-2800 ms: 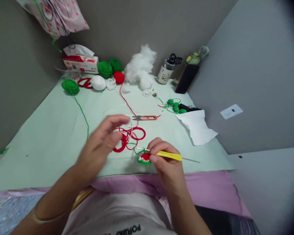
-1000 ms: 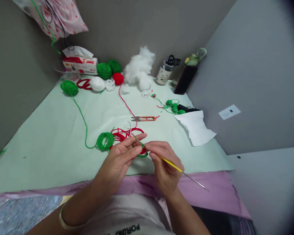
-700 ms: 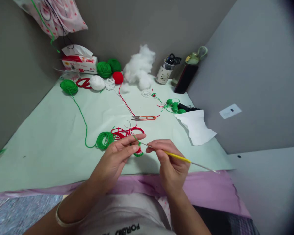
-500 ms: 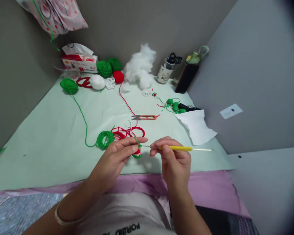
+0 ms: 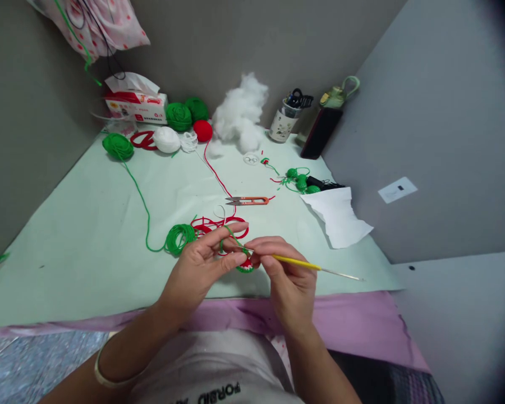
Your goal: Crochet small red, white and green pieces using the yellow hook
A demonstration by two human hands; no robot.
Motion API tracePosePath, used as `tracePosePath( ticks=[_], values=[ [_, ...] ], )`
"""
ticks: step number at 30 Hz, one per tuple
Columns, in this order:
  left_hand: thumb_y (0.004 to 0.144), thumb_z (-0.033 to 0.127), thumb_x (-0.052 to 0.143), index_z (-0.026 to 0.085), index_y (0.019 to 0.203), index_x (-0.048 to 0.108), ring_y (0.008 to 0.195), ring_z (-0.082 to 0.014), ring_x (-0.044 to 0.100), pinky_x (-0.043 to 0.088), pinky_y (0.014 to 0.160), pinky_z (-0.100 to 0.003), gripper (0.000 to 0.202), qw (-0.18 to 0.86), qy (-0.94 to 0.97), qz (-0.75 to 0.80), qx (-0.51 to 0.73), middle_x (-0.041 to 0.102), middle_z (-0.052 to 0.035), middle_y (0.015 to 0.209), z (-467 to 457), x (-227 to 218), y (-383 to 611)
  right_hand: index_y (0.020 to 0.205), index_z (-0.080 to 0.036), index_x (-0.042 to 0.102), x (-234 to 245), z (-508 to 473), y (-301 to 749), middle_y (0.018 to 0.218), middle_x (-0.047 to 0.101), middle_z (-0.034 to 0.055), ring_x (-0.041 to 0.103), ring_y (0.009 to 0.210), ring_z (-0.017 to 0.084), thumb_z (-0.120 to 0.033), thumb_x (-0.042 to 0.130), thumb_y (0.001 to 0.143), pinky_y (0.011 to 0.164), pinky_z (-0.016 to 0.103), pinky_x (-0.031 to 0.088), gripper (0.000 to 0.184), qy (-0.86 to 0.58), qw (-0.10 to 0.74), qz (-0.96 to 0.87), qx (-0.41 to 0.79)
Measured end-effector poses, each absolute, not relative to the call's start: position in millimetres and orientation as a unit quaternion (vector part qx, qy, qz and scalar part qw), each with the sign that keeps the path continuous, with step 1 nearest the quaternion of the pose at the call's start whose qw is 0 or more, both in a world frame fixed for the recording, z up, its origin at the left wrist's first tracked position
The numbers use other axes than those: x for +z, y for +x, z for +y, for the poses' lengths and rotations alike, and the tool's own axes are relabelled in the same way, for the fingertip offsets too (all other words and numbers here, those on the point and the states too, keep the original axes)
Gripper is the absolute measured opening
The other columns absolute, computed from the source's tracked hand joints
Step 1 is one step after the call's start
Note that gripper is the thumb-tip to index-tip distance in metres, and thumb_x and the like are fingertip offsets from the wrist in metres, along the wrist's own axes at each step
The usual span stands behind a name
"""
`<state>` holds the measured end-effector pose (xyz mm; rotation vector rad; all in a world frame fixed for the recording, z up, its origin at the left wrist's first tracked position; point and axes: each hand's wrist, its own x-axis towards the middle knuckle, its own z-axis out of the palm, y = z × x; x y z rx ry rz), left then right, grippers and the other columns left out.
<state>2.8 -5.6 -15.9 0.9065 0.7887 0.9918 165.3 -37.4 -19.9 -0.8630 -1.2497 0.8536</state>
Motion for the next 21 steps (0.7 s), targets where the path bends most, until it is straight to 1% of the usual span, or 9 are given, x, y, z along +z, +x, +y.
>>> tracePosePath(
  ticks=[3, 6, 8, 10, 12, 13, 15, 18, 21],
  values=[
    [0.086, 0.031, 0.088, 0.035, 0.121, 0.084, 0.090, -0.0141, 0.068, 0.053, 0.086, -0.024, 0.036, 0.717, 0.399, 0.342, 0.457, 0.077, 0.0016, 0.092, -5, -17, 2, 0.105, -0.029, 0.082, -19, -35, 165, 0.103, 0.079, 0.0027, 0.071, 0.082, 0.015, -0.018, 0.066, 0.103, 0.070, 0.028, 0.059, 0.019, -0.372, 0.652, -0.531, 0.392],
    [0.084, 0.029, 0.090, 0.032, 0.116, 0.085, 0.092, -0.0145, 0.067, 0.053, 0.086, -0.024, 0.032, 0.718, 0.384, 0.348, 0.464, 0.078, 0.0005, 0.094, -5, -18, 4, 0.105, -0.029, 0.081, -18, -36, 166, 0.100, 0.079, 0.0027, 0.072, 0.086, 0.016, -0.017, 0.065, 0.103, 0.072, 0.030, 0.061, 0.020, -0.386, 0.641, -0.557, 0.360],
    [0.080, 0.025, 0.092, 0.030, 0.115, 0.085, 0.085, -0.0135, 0.066, 0.052, 0.082, -0.023, 0.037, 0.720, 0.371, 0.355, 0.467, 0.076, 0.0017, 0.086, -6, -17, 6, 0.111, -0.030, 0.080, -18, -41, 165, 0.102, 0.078, 0.0034, 0.074, 0.094, 0.018, -0.013, 0.063, 0.102, 0.077, 0.031, 0.063, 0.025, -0.419, 0.611, -0.610, 0.282],
    [0.075, 0.020, 0.095, 0.028, 0.117, 0.085, 0.079, -0.0119, 0.063, 0.050, 0.078, -0.022, 0.044, 0.722, 0.353, 0.358, 0.475, 0.073, 0.0033, 0.079, -7, -15, 9, 0.123, -0.033, 0.078, -22, -47, 164, 0.111, 0.077, 0.0051, 0.074, 0.102, 0.020, -0.009, 0.064, 0.100, 0.084, 0.034, 0.064, 0.035, -0.451, 0.556, -0.680, 0.158],
    [0.072, 0.019, 0.096, 0.028, 0.117, 0.085, 0.076, -0.0109, 0.061, 0.049, 0.076, -0.021, 0.047, 0.739, 0.321, 0.351, 0.478, 0.071, 0.0038, 0.079, -9, -14, 11, 0.136, -0.035, 0.073, -28, -51, 161, 0.121, 0.076, 0.0071, 0.074, 0.109, 0.023, -0.008, 0.067, 0.098, 0.090, 0.038, 0.065, 0.047, -0.458, 0.509, -0.728, 0.050],
    [0.073, 0.021, 0.096, 0.027, 0.117, 0.085, 0.077, -0.0109, 0.061, 0.048, 0.077, -0.022, 0.046, 0.756, 0.298, 0.343, 0.471, 0.071, 0.0033, 0.080, -9, -14, 12, 0.140, -0.035, 0.070, -31, -52, 160, 0.124, 0.075, 0.0077, 0.074, 0.112, 0.024, -0.007, 0.067, 0.098, 0.092, 0.039, 0.065, 0.050, -0.454, 0.505, -0.733, 0.027],
    [0.074, 0.026, 0.096, 0.026, 0.116, 0.085, 0.081, -0.0119, 0.062, 0.048, 0.080, -0.023, 0.044, 0.793, 0.256, 0.329, 0.443, 0.071, 0.0013, 0.084, -10, -14, 13, 0.140, -0.035, 0.070, -35, -52, 158, 0.124, 0.074, 0.0074, 0.074, 0.110, 0.023, -0.006, 0.065, 0.099, 0.091, 0.038, 0.065, 0.050, -0.446, 0.535, -0.716, 0.051],
    [0.076, 0.029, 0.095, 0.024, 0.119, 0.084, 0.086, -0.0137, 0.062, 0.047, 0.084, -0.024, 0.045, 0.817, 0.239, 0.327, 0.409, 0.070, -0.0007, 0.086, -7, -14, 10, 0.129, -0.032, 0.076, -33, -48, 160, 0.114, 0.077, 0.0053, 0.075, 0.102, 0.020, -0.004, 0.062, 0.100, 0.084, 0.035, 0.065, 0.043, -0.430, 0.586, -0.669, 0.153],
    [0.076, 0.029, 0.094, 0.023, 0.121, 0.084, 0.081, -0.0129, 0.056, 0.044, 0.078, -0.024, 0.047, 0.805, 0.258, 0.341, 0.411, 0.066, 0.0003, 0.085, -4, -14, 5, 0.119, -0.029, 0.078, -27, -47, 165, 0.103, 0.079, 0.0038, 0.075, 0.092, 0.019, -0.008, 0.063, 0.101, 0.078, 0.035, 0.064, 0.033, -0.421, 0.617, -0.623, 0.230]
  ],
)
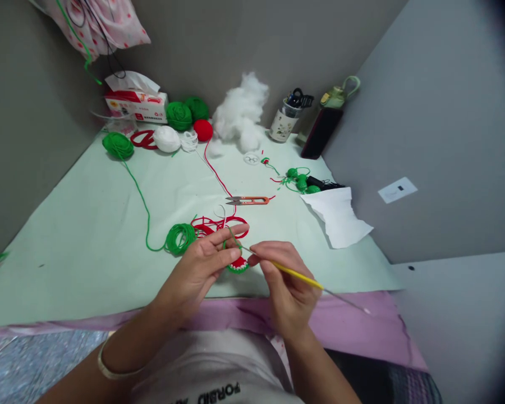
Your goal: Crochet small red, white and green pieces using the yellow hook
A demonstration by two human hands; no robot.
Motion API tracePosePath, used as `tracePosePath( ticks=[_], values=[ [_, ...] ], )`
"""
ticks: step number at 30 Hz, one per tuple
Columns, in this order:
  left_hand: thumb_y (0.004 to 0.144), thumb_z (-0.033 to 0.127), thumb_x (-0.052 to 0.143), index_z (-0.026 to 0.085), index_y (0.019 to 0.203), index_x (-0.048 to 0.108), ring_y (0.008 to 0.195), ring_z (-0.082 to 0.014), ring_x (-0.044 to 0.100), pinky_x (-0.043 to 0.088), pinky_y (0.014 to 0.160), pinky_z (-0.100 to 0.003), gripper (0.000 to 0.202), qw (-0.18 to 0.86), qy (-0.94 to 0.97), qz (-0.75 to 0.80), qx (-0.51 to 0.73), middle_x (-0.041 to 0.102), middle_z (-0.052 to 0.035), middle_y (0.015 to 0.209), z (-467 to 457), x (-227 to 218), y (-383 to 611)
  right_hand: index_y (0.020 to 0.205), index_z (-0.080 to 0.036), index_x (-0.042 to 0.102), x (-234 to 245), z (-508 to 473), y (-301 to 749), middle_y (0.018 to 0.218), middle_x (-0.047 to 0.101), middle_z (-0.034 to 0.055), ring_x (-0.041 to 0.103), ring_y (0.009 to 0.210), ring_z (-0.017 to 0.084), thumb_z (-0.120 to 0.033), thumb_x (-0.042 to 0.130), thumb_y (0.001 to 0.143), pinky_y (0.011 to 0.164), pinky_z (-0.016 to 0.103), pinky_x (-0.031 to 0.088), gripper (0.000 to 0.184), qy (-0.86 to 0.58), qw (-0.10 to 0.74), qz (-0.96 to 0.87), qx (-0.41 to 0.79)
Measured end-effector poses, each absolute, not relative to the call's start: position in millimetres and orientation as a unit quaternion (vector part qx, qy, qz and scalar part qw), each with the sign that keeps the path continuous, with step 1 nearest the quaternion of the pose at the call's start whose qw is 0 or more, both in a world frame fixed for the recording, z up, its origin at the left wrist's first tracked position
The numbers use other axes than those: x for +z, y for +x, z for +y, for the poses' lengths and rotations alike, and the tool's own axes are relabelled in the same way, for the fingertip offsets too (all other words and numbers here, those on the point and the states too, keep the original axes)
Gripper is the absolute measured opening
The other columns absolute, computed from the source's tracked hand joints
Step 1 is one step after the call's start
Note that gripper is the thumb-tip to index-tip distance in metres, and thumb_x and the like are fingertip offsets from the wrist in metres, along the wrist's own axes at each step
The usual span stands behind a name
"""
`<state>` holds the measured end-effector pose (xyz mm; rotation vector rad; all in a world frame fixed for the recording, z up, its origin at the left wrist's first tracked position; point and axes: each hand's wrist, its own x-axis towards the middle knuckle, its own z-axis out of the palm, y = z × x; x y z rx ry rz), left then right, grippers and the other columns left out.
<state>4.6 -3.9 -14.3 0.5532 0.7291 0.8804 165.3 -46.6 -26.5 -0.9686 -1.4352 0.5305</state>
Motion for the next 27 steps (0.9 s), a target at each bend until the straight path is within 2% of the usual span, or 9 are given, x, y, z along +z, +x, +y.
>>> tracePosePath(
  ticks=[6, 9, 12, 15, 17, 18, 22, 27],
  values=[
    [0.082, 0.030, 0.086, 0.022, 0.119, 0.085, 0.078, -0.0149, 0.053, 0.042, 0.075, -0.027, 0.037, 0.789, 0.321, 0.347, 0.393, 0.063, -0.0007, 0.080, -2, -9, -2, 0.099, -0.026, 0.082, -17, -43, 172, 0.089, 0.075, 0.0022, 0.071, 0.068, 0.015, -0.023, 0.068, 0.101, 0.063, 0.030, 0.061, 0.014, -0.412, 0.663, -0.478, 0.403],
    [0.083, 0.030, 0.087, 0.024, 0.121, 0.084, 0.078, -0.0146, 0.054, 0.044, 0.075, -0.027, 0.038, 0.760, 0.358, 0.352, 0.413, 0.063, 0.0006, 0.080, -5, -9, 2, 0.094, -0.023, 0.080, -14, -40, 171, 0.082, 0.074, 0.0016, 0.066, 0.057, 0.013, -0.028, 0.067, 0.101, 0.054, 0.027, 0.058, 0.016, -0.414, 0.652, -0.439, 0.460],
    [0.080, 0.027, 0.091, 0.027, 0.125, 0.082, 0.079, -0.0135, 0.056, 0.047, 0.079, -0.026, 0.046, 0.715, 0.376, 0.371, 0.459, 0.063, 0.0027, 0.081, -10, -10, 10, 0.102, -0.027, 0.081, -20, -44, 166, 0.087, 0.075, 0.0028, 0.070, 0.068, 0.016, -0.022, 0.066, 0.101, 0.062, 0.030, 0.061, 0.016, -0.459, 0.625, -0.535, 0.334],
    [0.074, 0.026, 0.095, 0.025, 0.122, 0.082, 0.080, -0.0124, 0.057, 0.049, 0.080, -0.024, 0.050, 0.702, 0.355, 0.372, 0.492, 0.064, 0.0035, 0.081, -15, -12, 17, 0.127, -0.037, 0.078, -32, -53, 159, 0.107, 0.077, 0.0058, 0.074, 0.096, 0.023, -0.013, 0.071, 0.096, 0.080, 0.037, 0.065, 0.039, -0.486, 0.546, -0.675, 0.101],
    [0.073, 0.026, 0.096, 0.026, 0.120, 0.083, 0.079, -0.0115, 0.057, 0.048, 0.079, -0.023, 0.050, 0.730, 0.325, 0.354, 0.486, 0.063, 0.0037, 0.081, -16, -13, 17, 0.140, -0.039, 0.071, -39, -56, 156, 0.116, 0.076, 0.0073, 0.073, 0.103, 0.024, -0.012, 0.071, 0.096, 0.085, 0.040, 0.065, 0.051, -0.466, 0.531, -0.707, 0.027],
    [0.073, 0.027, 0.096, 0.026, 0.120, 0.083, 0.079, -0.0115, 0.057, 0.048, 0.079, -0.023, 0.048, 0.752, 0.308, 0.342, 0.472, 0.064, 0.0033, 0.082, -16, -13, 17, 0.141, -0.039, 0.070, -40, -56, 155, 0.116, 0.075, 0.0072, 0.073, 0.103, 0.024, -0.011, 0.069, 0.097, 0.084, 0.039, 0.065, 0.052, -0.460, 0.539, -0.705, 0.028],
    [0.079, 0.030, 0.092, 0.024, 0.119, 0.084, 0.086, -0.0144, 0.059, 0.046, 0.083, -0.025, 0.041, 0.810, 0.274, 0.316, 0.412, 0.065, 0.0000, 0.086, -11, -11, 9, 0.123, -0.037, 0.079, -31, -50, 158, 0.101, 0.077, 0.0040, 0.074, 0.090, 0.021, -0.012, 0.065, 0.100, 0.075, 0.036, 0.064, 0.036, -0.458, 0.610, -0.620, 0.183],
    [0.083, 0.029, 0.087, 0.025, 0.120, 0.085, 0.081, -0.0154, 0.053, 0.044, 0.080, -0.028, 0.037, 0.793, 0.319, 0.331, 0.400, 0.062, -0.0009, 0.084, -6, -10, 0, 0.103, -0.028, 0.083, -19, -45, 169, 0.089, 0.075, 0.0028, 0.072, 0.070, 0.016, -0.020, 0.068, 0.100, 0.064, 0.033, 0.061, 0.017, -0.428, 0.669, -0.509, 0.331]
  ],
)
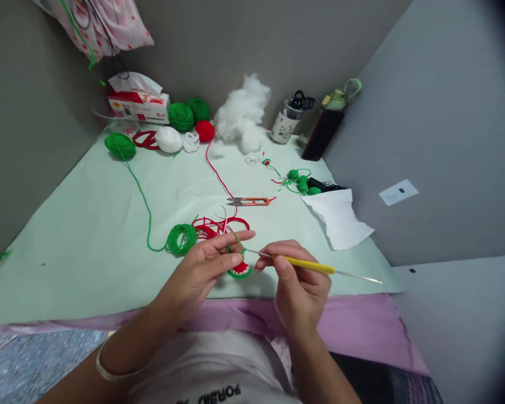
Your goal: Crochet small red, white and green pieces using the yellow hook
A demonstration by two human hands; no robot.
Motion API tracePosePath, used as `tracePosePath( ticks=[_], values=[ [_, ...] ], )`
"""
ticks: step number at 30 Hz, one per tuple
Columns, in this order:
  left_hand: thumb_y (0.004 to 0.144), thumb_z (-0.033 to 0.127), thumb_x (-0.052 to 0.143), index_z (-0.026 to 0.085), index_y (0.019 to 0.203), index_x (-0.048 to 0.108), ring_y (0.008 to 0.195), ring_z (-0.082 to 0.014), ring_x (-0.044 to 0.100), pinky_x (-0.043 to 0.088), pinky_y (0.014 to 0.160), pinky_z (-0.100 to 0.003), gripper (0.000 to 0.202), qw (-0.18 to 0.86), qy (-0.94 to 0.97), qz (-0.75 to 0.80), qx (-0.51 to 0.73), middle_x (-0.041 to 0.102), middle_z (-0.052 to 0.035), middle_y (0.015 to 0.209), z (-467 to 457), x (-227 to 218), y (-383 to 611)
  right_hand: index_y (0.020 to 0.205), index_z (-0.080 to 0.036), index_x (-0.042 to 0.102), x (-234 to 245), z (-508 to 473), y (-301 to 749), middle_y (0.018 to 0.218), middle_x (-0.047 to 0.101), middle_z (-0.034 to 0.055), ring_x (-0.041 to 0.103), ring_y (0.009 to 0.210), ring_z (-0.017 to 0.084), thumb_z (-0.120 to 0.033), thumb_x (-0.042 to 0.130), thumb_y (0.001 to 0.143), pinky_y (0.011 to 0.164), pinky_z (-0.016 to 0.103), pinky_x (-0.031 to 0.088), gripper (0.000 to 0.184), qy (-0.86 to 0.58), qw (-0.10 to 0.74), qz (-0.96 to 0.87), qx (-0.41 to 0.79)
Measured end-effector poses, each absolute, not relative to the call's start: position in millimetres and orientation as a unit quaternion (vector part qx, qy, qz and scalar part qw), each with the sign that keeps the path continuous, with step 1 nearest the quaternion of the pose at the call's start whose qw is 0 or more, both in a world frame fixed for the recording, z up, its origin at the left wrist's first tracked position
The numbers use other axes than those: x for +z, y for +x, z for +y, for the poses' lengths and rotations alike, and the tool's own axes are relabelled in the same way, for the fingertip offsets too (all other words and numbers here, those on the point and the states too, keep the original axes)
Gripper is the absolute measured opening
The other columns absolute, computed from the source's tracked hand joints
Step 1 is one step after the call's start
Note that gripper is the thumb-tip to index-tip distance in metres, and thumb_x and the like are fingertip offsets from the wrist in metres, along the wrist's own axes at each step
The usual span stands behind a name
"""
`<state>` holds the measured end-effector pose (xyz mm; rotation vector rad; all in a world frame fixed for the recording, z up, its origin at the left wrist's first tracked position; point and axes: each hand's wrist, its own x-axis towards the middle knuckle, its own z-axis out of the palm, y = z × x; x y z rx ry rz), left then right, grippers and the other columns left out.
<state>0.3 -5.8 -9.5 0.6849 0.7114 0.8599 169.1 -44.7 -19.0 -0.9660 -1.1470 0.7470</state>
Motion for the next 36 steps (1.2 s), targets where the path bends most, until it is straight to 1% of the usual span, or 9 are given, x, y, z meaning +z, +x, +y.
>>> tracePosePath(
  ticks=[6, 9, 13, 17, 23, 25, 28, 32, 36],
  values=[
    [0.085, 0.031, 0.085, 0.026, 0.118, 0.086, 0.082, -0.0166, 0.054, 0.046, 0.078, -0.030, 0.033, 0.778, 0.368, 0.325, 0.393, 0.063, -0.0025, 0.088, -7, -12, -3, 0.089, -0.023, 0.082, -11, -41, 177, 0.078, 0.072, 0.0010, 0.067, 0.057, 0.013, -0.029, 0.074, 0.096, 0.052, 0.026, 0.057, 0.012, -0.405, 0.666, -0.419, 0.466],
    [0.087, 0.032, 0.085, 0.029, 0.124, 0.084, 0.086, -0.0177, 0.060, 0.049, 0.084, -0.031, 0.037, 0.756, 0.396, 0.328, 0.405, 0.069, -0.0020, 0.090, -10, -12, 1, 0.093, -0.025, 0.083, -15, -40, 173, 0.084, 0.076, 0.0021, 0.069, 0.063, 0.013, -0.029, 0.074, 0.097, 0.056, 0.026, 0.059, 0.011, -0.390, 0.657, -0.433, 0.477],
    [0.085, 0.029, 0.087, 0.031, 0.126, 0.082, 0.093, -0.0205, 0.067, 0.054, 0.089, -0.033, 0.041, 0.763, 0.386, 0.324, 0.405, 0.076, -0.0021, 0.094, -12, -14, 5, 0.101, -0.029, 0.083, -22, -40, 165, 0.099, 0.081, 0.0048, 0.075, 0.094, 0.019, -0.024, 0.070, 0.100, 0.068, 0.028, 0.061, 0.014, -0.392, 0.656, -0.503, 0.404],
    [0.090, 0.034, 0.083, 0.029, 0.125, 0.082, 0.093, -0.0189, 0.067, 0.052, 0.090, -0.032, 0.036, 0.743, 0.392, 0.347, 0.417, 0.075, -0.0020, 0.093, -10, -18, 7, 0.108, -0.032, 0.081, -22, -43, 163, 0.103, 0.081, 0.0033, 0.073, 0.082, 0.017, -0.019, 0.064, 0.103, 0.063, 0.029, 0.060, 0.023, -0.408, 0.640, -0.546, 0.355],
    [0.081, 0.030, 0.090, 0.024, 0.118, 0.085, 0.078, -0.0130, 0.056, 0.047, 0.079, -0.026, 0.038, 0.758, 0.293, 0.346, 0.469, 0.063, 0.0021, 0.081, -13, -17, 18, 0.143, -0.039, 0.068, -33, -57, 162, 0.121, 0.076, 0.0067, 0.075, 0.108, 0.024, -0.012, 0.070, 0.098, 0.090, 0.039, 0.066, 0.053, -0.474, 0.498, -0.723, 0.065],
    [0.082, 0.031, 0.089, 0.021, 0.116, 0.085, 0.077, -0.0140, 0.056, 0.047, 0.079, -0.027, 0.036, 0.793, 0.247, 0.331, 0.447, 0.063, 0.0009, 0.078, -13, -15, 19, 0.146, -0.040, 0.065, -36, -57, 161, 0.122, 0.076, 0.0072, 0.075, 0.109, 0.025, -0.011, 0.069, 0.098, 0.090, 0.040, 0.066, 0.056, -0.465, 0.503, -0.728, 0.037],
    [0.080, 0.028, 0.089, 0.020, 0.113, 0.086, 0.081, -0.0151, 0.057, 0.047, 0.083, -0.027, 0.034, 0.816, 0.227, 0.323, 0.423, 0.066, -0.0012, 0.078, -10, -15, 15, 0.135, -0.039, 0.073, -33, -53, 161, 0.114, 0.077, 0.0062, 0.076, 0.098, 0.023, -0.010, 0.063, 0.101, 0.081, 0.039, 0.067, 0.046, -0.461, 0.563, -0.676, 0.112],
    [0.081, 0.030, 0.090, 0.023, 0.115, 0.086, 0.082, -0.0135, 0.055, 0.044, 0.080, -0.025, 0.034, 0.797, 0.266, 0.348, 0.417, 0.068, -0.0017, 0.084, -6, -16, 6, 0.111, -0.030, 0.081, -23, -47, 166, 0.096, 0.076, 0.0038, 0.073, 0.076, 0.017, -0.014, 0.065, 0.101, 0.069, 0.035, 0.064, 0.025, -0.445, 0.645, -0.560, 0.270],
    [0.081, 0.031, 0.090, 0.025, 0.110, 0.088, 0.079, -0.0139, 0.054, 0.043, 0.076, -0.027, 0.030, 0.797, 0.292, 0.335, 0.408, 0.065, -0.0010, 0.081, -7, -13, 4, 0.097, -0.026, 0.083, -17, -43, 170, 0.088, 0.074, 0.0021, 0.071, 0.067, 0.014, -0.023, 0.070, 0.099, 0.062, 0.030, 0.060, 0.014, -0.420, 0.675, -0.459, 0.397]
  ],
)
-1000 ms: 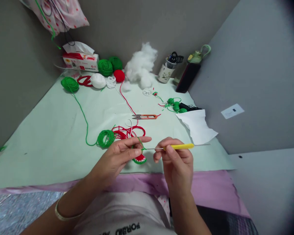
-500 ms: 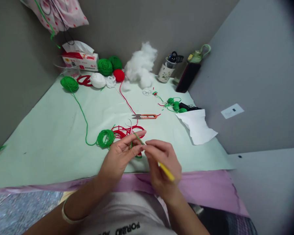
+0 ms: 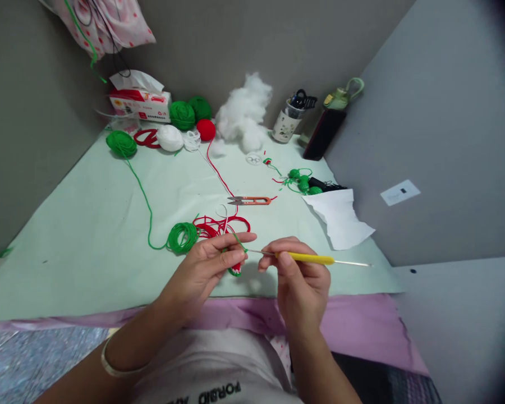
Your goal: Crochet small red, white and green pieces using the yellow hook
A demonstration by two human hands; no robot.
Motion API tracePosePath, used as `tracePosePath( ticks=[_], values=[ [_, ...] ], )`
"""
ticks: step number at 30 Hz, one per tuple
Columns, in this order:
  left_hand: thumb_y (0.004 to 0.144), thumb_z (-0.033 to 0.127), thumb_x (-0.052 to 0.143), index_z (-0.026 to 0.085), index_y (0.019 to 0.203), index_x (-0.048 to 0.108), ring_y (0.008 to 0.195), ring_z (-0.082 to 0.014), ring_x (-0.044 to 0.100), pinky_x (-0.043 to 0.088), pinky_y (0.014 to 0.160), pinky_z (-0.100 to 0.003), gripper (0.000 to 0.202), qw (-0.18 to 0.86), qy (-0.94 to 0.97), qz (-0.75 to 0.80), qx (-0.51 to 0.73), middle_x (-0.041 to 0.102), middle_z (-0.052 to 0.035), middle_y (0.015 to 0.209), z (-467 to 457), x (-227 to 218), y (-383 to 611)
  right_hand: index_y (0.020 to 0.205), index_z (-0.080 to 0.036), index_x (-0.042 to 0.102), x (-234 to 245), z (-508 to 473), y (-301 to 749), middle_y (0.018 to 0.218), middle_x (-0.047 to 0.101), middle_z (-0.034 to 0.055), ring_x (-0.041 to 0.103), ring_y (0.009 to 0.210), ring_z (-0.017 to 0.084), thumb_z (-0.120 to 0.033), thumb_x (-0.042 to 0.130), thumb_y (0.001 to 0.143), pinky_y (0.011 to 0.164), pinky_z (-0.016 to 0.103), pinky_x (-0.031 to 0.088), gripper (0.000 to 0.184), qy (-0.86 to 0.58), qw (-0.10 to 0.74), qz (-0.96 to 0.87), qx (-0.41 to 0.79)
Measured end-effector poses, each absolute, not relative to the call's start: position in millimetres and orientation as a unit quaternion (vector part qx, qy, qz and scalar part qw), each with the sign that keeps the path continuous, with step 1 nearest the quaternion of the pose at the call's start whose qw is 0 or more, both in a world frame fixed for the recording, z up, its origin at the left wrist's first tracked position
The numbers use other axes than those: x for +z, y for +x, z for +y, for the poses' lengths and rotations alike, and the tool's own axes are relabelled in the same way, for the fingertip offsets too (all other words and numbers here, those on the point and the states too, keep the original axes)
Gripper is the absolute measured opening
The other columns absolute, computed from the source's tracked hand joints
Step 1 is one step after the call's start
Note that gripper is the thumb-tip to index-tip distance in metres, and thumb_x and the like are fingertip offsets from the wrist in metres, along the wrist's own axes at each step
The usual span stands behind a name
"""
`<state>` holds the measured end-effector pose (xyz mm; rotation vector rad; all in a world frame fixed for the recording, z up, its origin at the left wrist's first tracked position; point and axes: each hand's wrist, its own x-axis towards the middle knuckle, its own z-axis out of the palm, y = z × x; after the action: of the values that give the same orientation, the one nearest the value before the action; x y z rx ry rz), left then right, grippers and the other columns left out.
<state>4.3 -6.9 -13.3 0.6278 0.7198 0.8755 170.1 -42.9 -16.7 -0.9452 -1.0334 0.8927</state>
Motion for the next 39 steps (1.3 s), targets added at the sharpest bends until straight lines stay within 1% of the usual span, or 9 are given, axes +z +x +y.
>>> tracePosePath(
  ticks=[5, 10, 13, 17, 20, 23, 27, 32, 39],
  values=[
    [0.083, 0.030, 0.088, 0.025, 0.107, 0.089, 0.077, -0.0144, 0.054, 0.042, 0.075, -0.029, 0.025, 0.789, 0.324, 0.325, 0.410, 0.062, -0.0002, 0.078, -7, -12, 4, 0.088, -0.023, 0.082, -12, -37, 175, 0.081, 0.074, 0.0013, 0.065, 0.059, 0.011, -0.027, 0.073, 0.095, 0.054, 0.025, 0.056, 0.012, -0.403, 0.667, -0.382, 0.497],
    [0.087, 0.032, 0.085, 0.030, 0.120, 0.085, 0.076, -0.0129, 0.054, 0.043, 0.073, -0.027, 0.033, 0.739, 0.391, 0.345, 0.427, 0.063, 0.0019, 0.079, -9, -14, 4, 0.092, -0.024, 0.081, -11, -38, 174, 0.082, 0.074, 0.0005, 0.065, 0.058, 0.011, -0.026, 0.070, 0.098, 0.054, 0.025, 0.056, 0.013, -0.405, 0.659, -0.416, 0.477],
    [0.083, 0.027, 0.089, 0.030, 0.125, 0.082, 0.080, -0.0127, 0.057, 0.046, 0.079, -0.025, 0.043, 0.695, 0.404, 0.367, 0.468, 0.065, 0.0034, 0.080, -13, -14, 12, 0.102, -0.027, 0.081, -18, -45, 168, 0.088, 0.074, 0.0016, 0.070, 0.069, 0.014, -0.019, 0.065, 0.101, 0.063, 0.029, 0.060, 0.017, -0.449, 0.636, -0.539, 0.321],
    [0.074, 0.024, 0.095, 0.028, 0.122, 0.083, 0.078, -0.0113, 0.058, 0.048, 0.079, -0.022, 0.049, 0.710, 0.345, 0.351, 0.504, 0.065, 0.0045, 0.079, -18, -15, 22, 0.133, -0.031, 0.074, -32, -55, 161, 0.113, 0.076, 0.0078, 0.074, 0.104, 0.022, -0.009, 0.065, 0.099, 0.083, 0.037, 0.065, 0.041, -0.478, 0.509, -0.716, 0.014],
    [0.076, 0.031, 0.095, 0.028, 0.117, 0.085, 0.077, -0.0104, 0.058, 0.048, 0.076, -0.021, 0.043, 0.755, 0.292, 0.334, 0.483, 0.064, 0.0040, 0.079, -18, -14, 24, 0.139, -0.031, 0.071, -38, -54, 157, 0.117, 0.075, 0.0087, 0.074, 0.106, 0.023, -0.008, 0.065, 0.099, 0.081, 0.037, 0.066, 0.046, -0.451, 0.510, -0.731, -0.045],
    [0.078, 0.035, 0.094, 0.027, 0.114, 0.086, 0.080, -0.0109, 0.058, 0.047, 0.082, -0.021, 0.037, 0.801, 0.258, 0.315, 0.440, 0.062, 0.0028, 0.078, -17, -12, 20, 0.128, -0.037, 0.076, -36, -49, 156, 0.108, 0.075, 0.0041, 0.074, 0.098, 0.020, -0.006, 0.065, 0.099, 0.076, 0.034, 0.064, 0.044, -0.458, 0.593, -0.660, 0.059],
    [0.079, 0.032, 0.093, 0.028, 0.112, 0.087, 0.082, -0.0121, 0.057, 0.046, 0.084, -0.023, 0.034, 0.813, 0.263, 0.301, 0.423, 0.060, 0.0016, 0.079, -12, -11, 15, 0.117, -0.034, 0.080, -27, -44, 159, 0.102, 0.079, 0.0029, 0.074, 0.096, 0.020, -0.012, 0.064, 0.101, 0.079, 0.036, 0.063, 0.031, -0.431, 0.640, -0.594, 0.228],
    [0.084, 0.030, 0.088, 0.027, 0.118, 0.086, 0.078, -0.0119, 0.054, 0.043, 0.078, -0.023, 0.034, 0.801, 0.287, 0.318, 0.419, 0.062, 0.0000, 0.082, -7, -14, 6, 0.106, -0.031, 0.083, -22, -43, 164, 0.094, 0.078, 0.0030, 0.071, 0.079, 0.018, -0.019, 0.067, 0.101, 0.070, 0.035, 0.060, 0.020, -0.427, 0.674, -0.525, 0.296],
    [0.083, 0.030, 0.088, 0.025, 0.114, 0.087, 0.078, -0.0129, 0.052, 0.040, 0.072, -0.024, 0.032, 0.808, 0.301, 0.315, 0.396, 0.060, -0.0009, 0.080, -2, -14, 0, 0.094, -0.025, 0.084, -14, -39, 174, 0.085, 0.076, 0.0020, 0.071, 0.070, 0.013, -0.026, 0.073, 0.098, 0.067, 0.027, 0.059, 0.012, -0.414, 0.682, -0.442, 0.411]
  ],
)
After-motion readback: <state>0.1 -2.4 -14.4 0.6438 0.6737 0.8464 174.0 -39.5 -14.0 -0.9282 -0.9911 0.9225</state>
